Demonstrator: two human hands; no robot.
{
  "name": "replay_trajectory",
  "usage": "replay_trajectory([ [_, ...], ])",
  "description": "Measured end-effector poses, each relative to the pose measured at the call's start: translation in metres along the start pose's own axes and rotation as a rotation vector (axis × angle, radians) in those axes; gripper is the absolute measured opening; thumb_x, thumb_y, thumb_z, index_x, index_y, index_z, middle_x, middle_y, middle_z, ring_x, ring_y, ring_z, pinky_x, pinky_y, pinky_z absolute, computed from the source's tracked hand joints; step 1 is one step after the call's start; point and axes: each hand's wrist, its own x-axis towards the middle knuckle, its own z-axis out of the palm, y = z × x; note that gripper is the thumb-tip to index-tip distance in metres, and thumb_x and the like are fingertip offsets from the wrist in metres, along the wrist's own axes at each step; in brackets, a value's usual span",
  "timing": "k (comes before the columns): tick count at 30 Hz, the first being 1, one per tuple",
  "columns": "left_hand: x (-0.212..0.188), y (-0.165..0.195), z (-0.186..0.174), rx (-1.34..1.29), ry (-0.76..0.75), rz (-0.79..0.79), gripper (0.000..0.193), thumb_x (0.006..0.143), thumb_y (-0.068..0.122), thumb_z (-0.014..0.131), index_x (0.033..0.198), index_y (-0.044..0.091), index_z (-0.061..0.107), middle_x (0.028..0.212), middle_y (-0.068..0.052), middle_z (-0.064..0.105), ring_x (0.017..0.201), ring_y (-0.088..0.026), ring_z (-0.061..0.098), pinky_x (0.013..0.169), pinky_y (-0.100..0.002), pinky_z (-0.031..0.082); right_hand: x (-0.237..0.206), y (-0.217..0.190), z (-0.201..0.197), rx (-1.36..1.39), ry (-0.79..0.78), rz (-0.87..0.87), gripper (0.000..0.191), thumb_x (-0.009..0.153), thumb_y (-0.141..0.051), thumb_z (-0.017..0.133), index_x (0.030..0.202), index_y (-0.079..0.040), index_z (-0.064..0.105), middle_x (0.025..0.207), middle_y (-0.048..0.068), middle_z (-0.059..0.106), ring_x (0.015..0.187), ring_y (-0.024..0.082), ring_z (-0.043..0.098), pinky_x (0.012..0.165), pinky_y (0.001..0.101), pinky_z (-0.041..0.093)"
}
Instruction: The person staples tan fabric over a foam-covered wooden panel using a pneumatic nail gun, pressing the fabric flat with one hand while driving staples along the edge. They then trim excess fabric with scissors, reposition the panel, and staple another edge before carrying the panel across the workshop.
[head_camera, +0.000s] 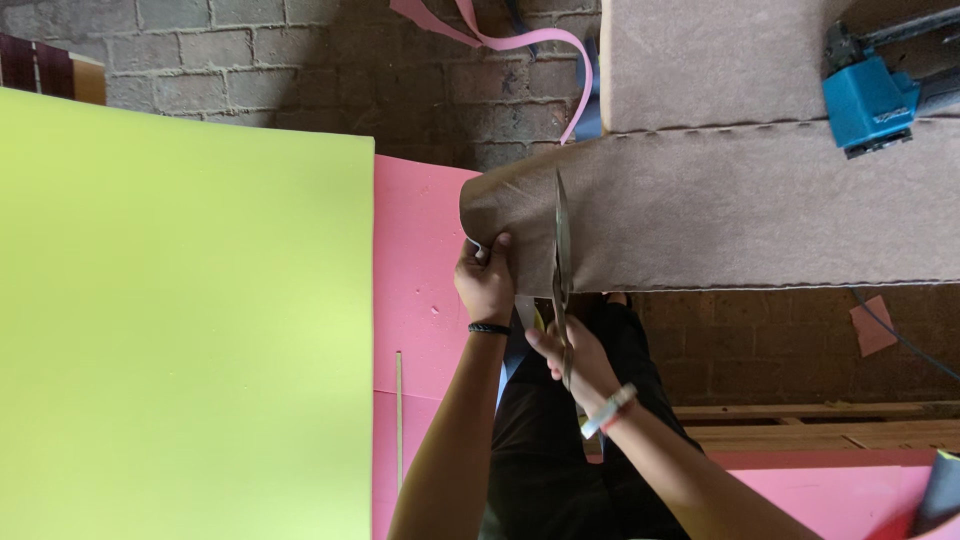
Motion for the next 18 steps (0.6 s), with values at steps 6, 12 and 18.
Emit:
replay_trajectory([
  [6,0.000,0.009,-0.003,0.012,0.052,0.021,0.019,0.091,0.014,0.076,0.102,0.000,0.069,0.090,-0.006,0.076,0.082,-0.008,0.064,0.074,-0.025,0.053,-0.001,-0.029,0.001,0.038,0.042,0.080,0.051,0.085,-0.054,0.074,0.069,-0.011,0.052,0.056,-0.001,0.051,0.044,0.009,0.054,0.040,0.0238,0.046],
  [12,-0.008,0.026,-0.010,0.079,0.040,0.010,0.018,0.092,0.015,0.076,0.091,0.001,0.065,0.085,-0.007,0.077,0.078,-0.006,0.061,0.071,-0.025,0.052,0.033,-0.070,0.000,0.133,0.052,0.104,0.046,0.085,-0.049,0.077,0.069,-0.013,0.054,0.059,-0.002,0.052,0.047,0.010,0.053,0.041,0.0249,0.044],
  [18,-0.004,0.043,-0.019,0.077,0.064,0.077,0.019,0.092,0.015,0.076,0.090,0.000,0.064,0.081,-0.005,0.072,0.073,-0.009,0.060,0.069,-0.027,0.052,0.034,-0.093,0.003,0.149,0.053,0.124,0.047,0.085,-0.050,0.078,0.070,-0.010,0.056,0.061,0.000,0.053,0.049,0.010,0.053,0.044,0.0251,0.047],
])
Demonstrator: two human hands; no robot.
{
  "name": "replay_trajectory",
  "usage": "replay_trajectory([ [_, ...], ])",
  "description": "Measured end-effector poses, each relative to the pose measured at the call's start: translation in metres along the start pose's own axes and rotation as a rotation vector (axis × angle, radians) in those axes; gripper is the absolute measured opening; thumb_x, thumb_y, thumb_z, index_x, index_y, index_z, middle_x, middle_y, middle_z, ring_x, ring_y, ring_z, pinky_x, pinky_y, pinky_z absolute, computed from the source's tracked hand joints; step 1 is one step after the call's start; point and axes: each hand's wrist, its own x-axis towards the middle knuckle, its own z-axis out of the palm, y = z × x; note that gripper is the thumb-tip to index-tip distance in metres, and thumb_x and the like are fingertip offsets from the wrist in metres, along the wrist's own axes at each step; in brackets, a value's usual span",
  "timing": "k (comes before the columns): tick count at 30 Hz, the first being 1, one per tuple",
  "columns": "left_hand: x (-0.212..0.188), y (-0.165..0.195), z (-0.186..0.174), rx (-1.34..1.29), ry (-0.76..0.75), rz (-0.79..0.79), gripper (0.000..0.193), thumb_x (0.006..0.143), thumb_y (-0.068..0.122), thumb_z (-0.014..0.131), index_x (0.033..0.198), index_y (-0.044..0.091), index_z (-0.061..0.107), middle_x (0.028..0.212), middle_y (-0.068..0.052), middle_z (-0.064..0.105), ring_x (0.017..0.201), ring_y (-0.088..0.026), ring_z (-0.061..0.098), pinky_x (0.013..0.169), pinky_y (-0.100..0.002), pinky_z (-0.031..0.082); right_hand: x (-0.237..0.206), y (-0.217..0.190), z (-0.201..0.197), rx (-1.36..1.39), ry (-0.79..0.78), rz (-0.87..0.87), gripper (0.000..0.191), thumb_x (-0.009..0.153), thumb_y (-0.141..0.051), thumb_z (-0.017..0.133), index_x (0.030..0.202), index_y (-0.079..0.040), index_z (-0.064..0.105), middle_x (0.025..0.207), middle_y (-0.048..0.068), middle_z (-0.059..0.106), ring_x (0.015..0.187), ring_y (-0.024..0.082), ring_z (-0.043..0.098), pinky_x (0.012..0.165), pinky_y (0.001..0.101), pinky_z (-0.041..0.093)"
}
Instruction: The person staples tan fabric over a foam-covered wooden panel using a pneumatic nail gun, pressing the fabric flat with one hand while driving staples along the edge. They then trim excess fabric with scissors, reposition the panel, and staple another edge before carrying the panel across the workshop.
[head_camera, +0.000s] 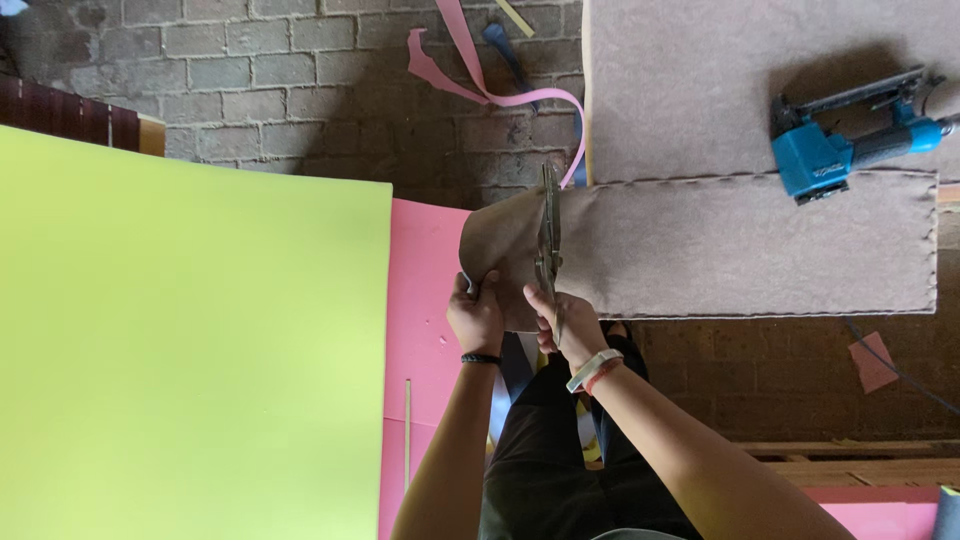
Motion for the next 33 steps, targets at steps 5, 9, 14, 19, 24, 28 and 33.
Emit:
replay_trajectory([
  [5,0.014,-0.002,-0.014,-0.123,0.094,-0.128,0.021,0.092,0.017,0.076,0.100,-0.001,0.070,0.084,-0.005,0.071,0.073,-0.012,0.058,0.065,-0.030,0.049,0.001,-0.029,-0.008,-0.085,-0.059,-0.105,0.039,0.082,-0.041,0.082,0.073,-0.010,0.059,0.062,-0.002,0.052,0.050,0.009,0.052,0.042,0.0252,0.042],
  [9,0.049,-0.019,-0.049,-0.243,0.267,-0.420,0.038,0.093,0.026,0.073,0.122,0.003,0.062,0.111,-0.006,0.065,0.092,-0.019,0.057,0.074,-0.037,0.047,-0.023,-0.016,-0.039,-0.138,-0.105,-0.131,0.039,0.083,-0.042,0.081,0.072,-0.012,0.057,0.060,-0.002,0.052,0.049,0.009,0.051,0.041,0.0251,0.041],
  [14,0.052,-0.051,-0.046,0.326,-0.024,-0.242,0.050,0.090,0.029,0.074,0.133,0.007,0.063,0.130,-0.010,0.066,0.113,-0.022,0.064,0.094,-0.037,0.051,-0.060,0.029,-0.095,-0.276,-0.070,-0.160,0.042,0.090,-0.042,0.071,0.073,-0.009,0.051,0.054,0.005,0.052,0.042,0.015,0.049,0.039,0.0289,0.039],
  [19,0.019,-0.055,0.023,0.068,-0.689,-0.394,0.043,0.094,0.031,0.069,0.133,0.012,0.066,0.128,-0.006,0.071,0.105,-0.014,0.069,0.084,-0.034,0.056,-0.092,0.101,-0.115,-0.353,-0.255,-0.042,0.034,0.093,-0.045,0.060,0.089,-0.011,0.058,0.066,0.001,0.060,0.057,0.013,0.060,0.057,0.0303,0.056],
  [24,0.031,-0.028,0.050,0.288,-0.732,-0.233,0.038,0.092,0.036,0.071,0.119,0.010,0.073,0.112,-0.006,0.078,0.092,-0.015,0.075,0.080,-0.033,0.062,-0.092,0.140,-0.097,-0.365,-0.283,0.153,0.037,0.092,-0.049,0.062,0.095,-0.012,0.060,0.070,0.001,0.056,0.061,0.012,0.057,0.061,0.0311,0.054],
  [28,0.031,-0.009,0.054,0.416,-0.692,-0.203,0.027,0.092,0.033,0.073,0.105,0.010,0.079,0.095,-0.007,0.081,0.085,-0.016,0.076,0.080,-0.032,0.061,-0.071,0.139,-0.072,-0.231,-0.243,0.120,0.047,0.085,-0.056,0.067,0.094,-0.011,0.057,0.066,0.003,0.058,0.057,0.014,0.058,0.058,0.0293,0.052],
  [33,0.021,0.017,0.058,0.585,-0.580,-0.133,0.018,0.091,0.028,0.073,0.098,0.013,0.078,0.095,-0.004,0.080,0.083,-0.018,0.076,0.077,-0.035,0.059,-0.035,0.114,-0.050,-0.150,-0.178,-0.050,0.052,0.082,-0.060,0.071,0.092,-0.011,0.054,0.067,0.000,0.056,0.057,0.010,0.060,0.055,0.0263,0.056],
])
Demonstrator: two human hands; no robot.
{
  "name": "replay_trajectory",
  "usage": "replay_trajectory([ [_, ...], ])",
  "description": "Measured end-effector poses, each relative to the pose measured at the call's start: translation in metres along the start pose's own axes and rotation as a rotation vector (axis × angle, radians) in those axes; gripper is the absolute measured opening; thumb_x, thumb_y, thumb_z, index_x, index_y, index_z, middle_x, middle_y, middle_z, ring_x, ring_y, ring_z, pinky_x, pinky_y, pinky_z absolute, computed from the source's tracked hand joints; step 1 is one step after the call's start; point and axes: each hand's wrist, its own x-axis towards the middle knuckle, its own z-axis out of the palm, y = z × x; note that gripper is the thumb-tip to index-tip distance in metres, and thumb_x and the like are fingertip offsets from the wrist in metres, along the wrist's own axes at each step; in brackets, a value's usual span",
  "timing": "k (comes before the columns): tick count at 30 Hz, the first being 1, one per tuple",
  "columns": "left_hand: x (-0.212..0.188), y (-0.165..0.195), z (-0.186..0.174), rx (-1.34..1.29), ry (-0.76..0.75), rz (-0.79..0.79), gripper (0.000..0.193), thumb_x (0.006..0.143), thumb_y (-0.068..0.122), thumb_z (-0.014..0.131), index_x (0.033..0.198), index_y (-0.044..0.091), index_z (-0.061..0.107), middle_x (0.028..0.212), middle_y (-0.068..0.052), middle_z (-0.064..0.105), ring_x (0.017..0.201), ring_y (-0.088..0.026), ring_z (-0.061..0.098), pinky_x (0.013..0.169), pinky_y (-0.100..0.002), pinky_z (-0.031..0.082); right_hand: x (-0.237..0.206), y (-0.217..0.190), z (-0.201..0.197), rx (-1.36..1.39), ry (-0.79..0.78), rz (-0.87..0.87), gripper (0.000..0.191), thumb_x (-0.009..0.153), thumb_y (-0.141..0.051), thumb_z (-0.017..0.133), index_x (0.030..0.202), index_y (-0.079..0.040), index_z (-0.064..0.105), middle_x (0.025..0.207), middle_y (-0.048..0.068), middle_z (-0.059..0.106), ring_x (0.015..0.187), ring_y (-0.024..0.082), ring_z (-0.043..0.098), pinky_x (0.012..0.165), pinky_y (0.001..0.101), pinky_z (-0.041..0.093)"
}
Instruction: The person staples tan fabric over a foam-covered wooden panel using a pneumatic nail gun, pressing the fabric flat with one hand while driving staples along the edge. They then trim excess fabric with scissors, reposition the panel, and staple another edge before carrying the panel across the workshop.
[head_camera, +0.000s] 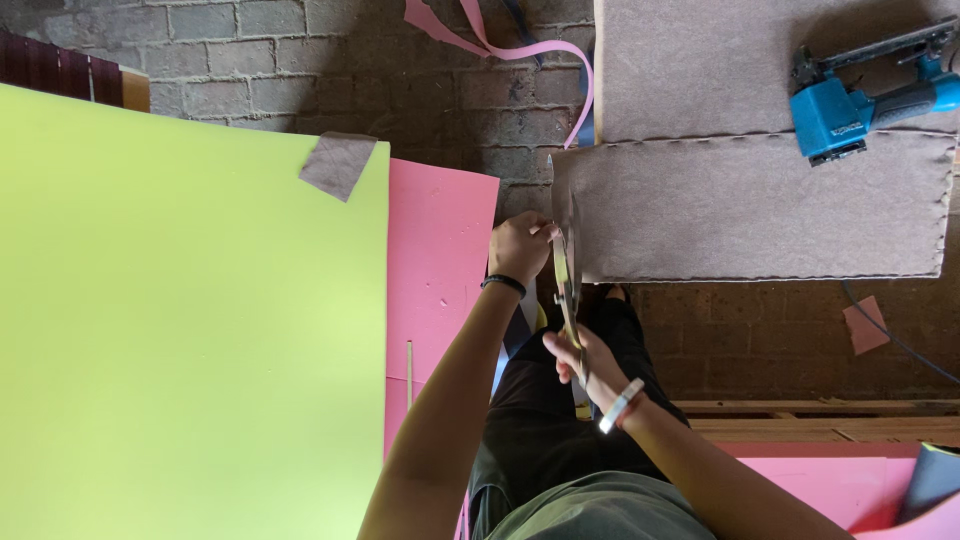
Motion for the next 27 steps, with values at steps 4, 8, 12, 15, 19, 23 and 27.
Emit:
replay_trajectory([
  [4,-0.009,0.012,-0.002,0.099,0.049,0.055,0.014,0.091,0.026,0.073,0.096,0.014,0.078,0.090,-0.007,0.078,0.080,-0.023,0.075,0.076,-0.038,0.058,0.016,-0.024,0.001,-0.043,0.060,0.003,0.049,0.082,-0.058,0.072,0.083,-0.012,0.054,0.060,0.001,0.055,0.050,0.010,0.057,0.049,0.0254,0.052],
  [8,-0.014,0.013,-0.002,0.143,0.145,0.141,0.010,0.088,0.021,0.073,0.094,0.013,0.077,0.091,-0.007,0.078,0.082,-0.025,0.075,0.076,-0.039,0.058,0.009,-0.038,0.002,-0.088,0.160,0.127,0.054,0.080,-0.056,0.076,0.071,-0.010,0.049,0.057,0.002,0.051,0.045,0.012,0.052,0.043,0.0285,0.044],
  [12,-0.014,0.012,-0.006,0.115,0.150,0.124,0.010,0.089,0.020,0.071,0.093,0.014,0.078,0.091,-0.006,0.078,0.080,-0.025,0.075,0.074,-0.039,0.059,0.003,-0.048,0.003,-0.032,0.168,0.095,0.053,0.081,-0.057,0.075,0.066,-0.012,0.051,0.054,0.001,0.052,0.043,0.012,0.053,0.041,0.0273,0.045],
  [15,-0.017,0.014,-0.009,0.072,0.102,0.093,0.010,0.089,0.020,0.068,0.093,0.017,0.077,0.090,-0.004,0.079,0.078,-0.022,0.077,0.073,-0.036,0.060,0.014,-0.061,-0.003,0.020,0.135,0.084,0.052,0.082,-0.058,0.073,0.066,-0.013,0.053,0.054,-0.001,0.054,0.044,0.012,0.056,0.042,0.0252,0.049],
  [19,-0.022,0.016,-0.013,0.131,0.157,0.115,0.011,0.088,0.016,0.068,0.094,0.017,0.077,0.093,-0.006,0.078,0.081,-0.025,0.076,0.075,-0.038,0.060,0.031,-0.074,-0.002,0.056,0.162,0.121,0.055,0.082,-0.057,0.076,0.067,-0.012,0.049,0.056,-0.001,0.050,0.045,0.012,0.052,0.042,0.0277,0.044],
  [23,-0.024,0.013,-0.015,0.134,0.158,0.142,0.012,0.084,0.015,0.070,0.094,0.016,0.077,0.095,-0.007,0.077,0.086,-0.027,0.074,0.075,-0.040,0.058,0.026,-0.079,0.003,0.033,0.190,0.085,0.057,0.083,-0.058,0.075,0.066,-0.011,0.049,0.056,0.001,0.051,0.045,0.013,0.053,0.041,0.0288,0.044],
  [27,-0.025,0.009,-0.017,0.089,0.142,0.131,0.013,0.084,0.017,0.070,0.094,0.019,0.078,0.097,-0.005,0.078,0.086,-0.025,0.075,0.077,-0.038,0.059,0.039,-0.102,0.001,0.110,0.166,0.138,0.049,0.081,-0.057,0.076,0.067,-0.016,0.052,0.057,-0.001,0.052,0.045,0.012,0.053,0.041,0.0265,0.046],
])
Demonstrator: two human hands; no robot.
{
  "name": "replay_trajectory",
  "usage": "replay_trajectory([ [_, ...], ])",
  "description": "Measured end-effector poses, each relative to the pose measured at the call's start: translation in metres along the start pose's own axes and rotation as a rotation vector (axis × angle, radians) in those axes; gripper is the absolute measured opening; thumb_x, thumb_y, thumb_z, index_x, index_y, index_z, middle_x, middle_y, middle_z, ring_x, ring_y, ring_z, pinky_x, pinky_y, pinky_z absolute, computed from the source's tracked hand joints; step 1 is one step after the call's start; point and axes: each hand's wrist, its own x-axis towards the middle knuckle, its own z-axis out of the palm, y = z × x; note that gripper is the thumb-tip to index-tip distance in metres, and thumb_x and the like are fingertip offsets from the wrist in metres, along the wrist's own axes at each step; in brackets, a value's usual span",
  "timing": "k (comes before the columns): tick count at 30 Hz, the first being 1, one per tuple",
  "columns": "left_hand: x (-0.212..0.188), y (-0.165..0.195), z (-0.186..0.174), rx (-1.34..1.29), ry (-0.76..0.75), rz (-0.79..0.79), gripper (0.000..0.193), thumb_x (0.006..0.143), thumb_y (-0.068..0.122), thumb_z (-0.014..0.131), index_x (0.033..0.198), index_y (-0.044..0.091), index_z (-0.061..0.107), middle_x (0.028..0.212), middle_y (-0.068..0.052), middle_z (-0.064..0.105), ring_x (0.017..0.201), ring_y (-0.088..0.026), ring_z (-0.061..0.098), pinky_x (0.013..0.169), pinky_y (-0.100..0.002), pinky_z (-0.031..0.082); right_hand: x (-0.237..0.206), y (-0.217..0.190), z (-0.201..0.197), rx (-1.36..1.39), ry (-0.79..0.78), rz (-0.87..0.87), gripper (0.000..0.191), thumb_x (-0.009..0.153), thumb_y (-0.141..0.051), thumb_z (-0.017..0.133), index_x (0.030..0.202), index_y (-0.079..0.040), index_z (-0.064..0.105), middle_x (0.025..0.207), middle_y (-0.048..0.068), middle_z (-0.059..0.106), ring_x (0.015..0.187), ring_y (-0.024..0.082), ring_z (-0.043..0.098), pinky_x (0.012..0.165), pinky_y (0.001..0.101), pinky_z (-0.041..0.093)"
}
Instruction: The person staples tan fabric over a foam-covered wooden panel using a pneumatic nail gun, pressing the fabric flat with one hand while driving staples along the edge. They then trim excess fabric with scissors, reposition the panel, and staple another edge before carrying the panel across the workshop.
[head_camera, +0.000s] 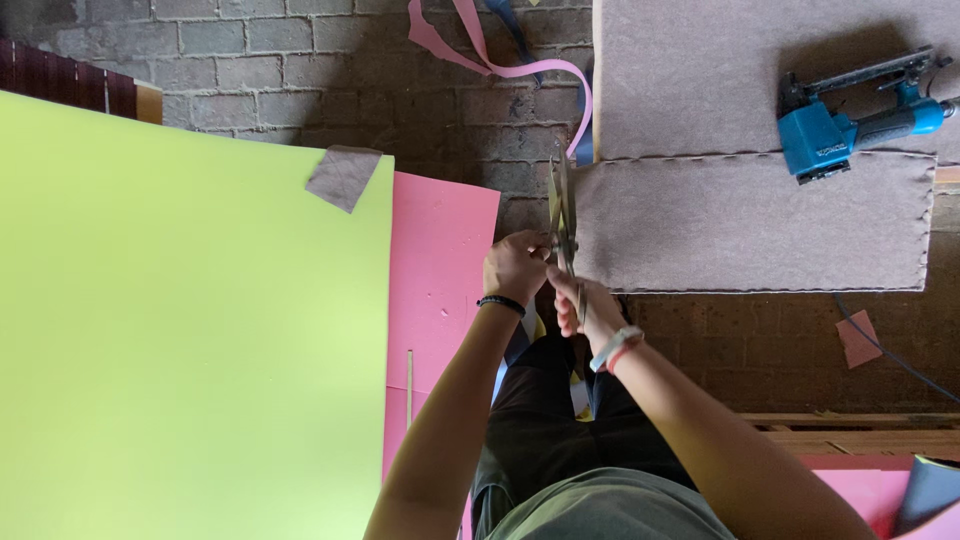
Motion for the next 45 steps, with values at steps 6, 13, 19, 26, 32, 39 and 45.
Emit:
replay_trajectory([
  [6,-0.011,0.007,-0.008,-0.004,0.004,0.024,0.015,0.084,0.017,0.070,0.095,0.020,0.078,0.097,-0.006,0.078,0.088,-0.026,0.075,0.079,-0.038,0.059,-0.004,-0.011,-0.002,-0.067,0.043,-0.079,0.053,0.082,-0.057,0.077,0.067,-0.012,0.053,0.058,0.000,0.052,0.047,0.013,0.053,0.042,0.0285,0.043],
  [13,-0.021,0.004,-0.022,0.044,-0.095,-0.027,0.010,0.086,0.016,0.070,0.093,0.018,0.076,0.094,-0.006,0.077,0.087,-0.025,0.074,0.077,-0.039,0.058,0.007,-0.030,0.004,0.040,-0.043,-0.061,0.050,0.084,-0.057,0.073,0.068,-0.013,0.055,0.058,-0.002,0.051,0.046,0.010,0.052,0.040,0.0252,0.043],
  [19,-0.017,-0.041,-0.017,-0.079,-0.030,-0.157,0.018,0.083,0.022,0.075,0.100,0.018,0.079,0.095,-0.004,0.077,0.086,-0.022,0.072,0.076,-0.037,0.055,-0.006,-0.022,0.005,-0.018,-0.019,-0.144,0.047,0.084,-0.049,0.079,0.071,-0.010,0.056,0.057,-0.003,0.051,0.046,0.009,0.049,0.039,0.0239,0.038],
  [26,-0.013,-0.112,-0.065,-0.602,0.159,-0.457,0.056,0.093,0.024,0.065,0.141,0.005,0.043,0.109,-0.008,0.073,0.081,-0.021,0.072,0.069,-0.033,0.055,-0.047,-0.020,-0.040,-0.023,0.051,-0.114,0.039,0.085,-0.043,0.075,0.072,-0.009,0.062,0.055,-0.002,0.053,0.041,0.010,0.046,0.036,0.0258,0.038],
  [32,-0.018,-0.091,-0.062,-0.566,-0.033,-0.380,0.041,0.092,0.021,0.068,0.128,0.002,0.067,0.107,-0.008,0.077,0.085,-0.015,0.072,0.069,-0.028,0.053,-0.047,-0.042,-0.093,-0.016,0.188,-0.174,0.045,0.093,-0.042,0.073,0.069,-0.009,0.055,0.059,-0.002,0.051,0.047,0.009,0.048,0.044,0.0258,0.043],
  [39,0.022,-0.010,-0.019,-0.856,-0.085,-0.244,0.037,0.092,0.017,0.069,0.126,0.000,0.065,0.103,-0.003,0.072,0.090,-0.014,0.069,0.082,-0.032,0.064,0.027,-0.098,-0.140,0.062,0.242,-0.310,0.039,0.094,-0.035,0.075,0.078,-0.002,0.062,0.067,0.003,0.058,0.054,0.012,0.053,0.047,0.0265,0.043],
  [45,0.052,0.052,-0.015,-0.419,-0.038,-0.272,0.036,0.090,0.021,0.071,0.122,0.005,0.070,0.112,-0.008,0.076,0.100,-0.015,0.071,0.084,-0.030,0.057,0.082,-0.179,-0.147,-0.281,0.445,-0.836,0.018,0.089,-0.013,0.072,0.100,0.000,0.070,0.094,0.012,0.071,0.082,0.022,0.065,0.071,0.0357,0.052],
])
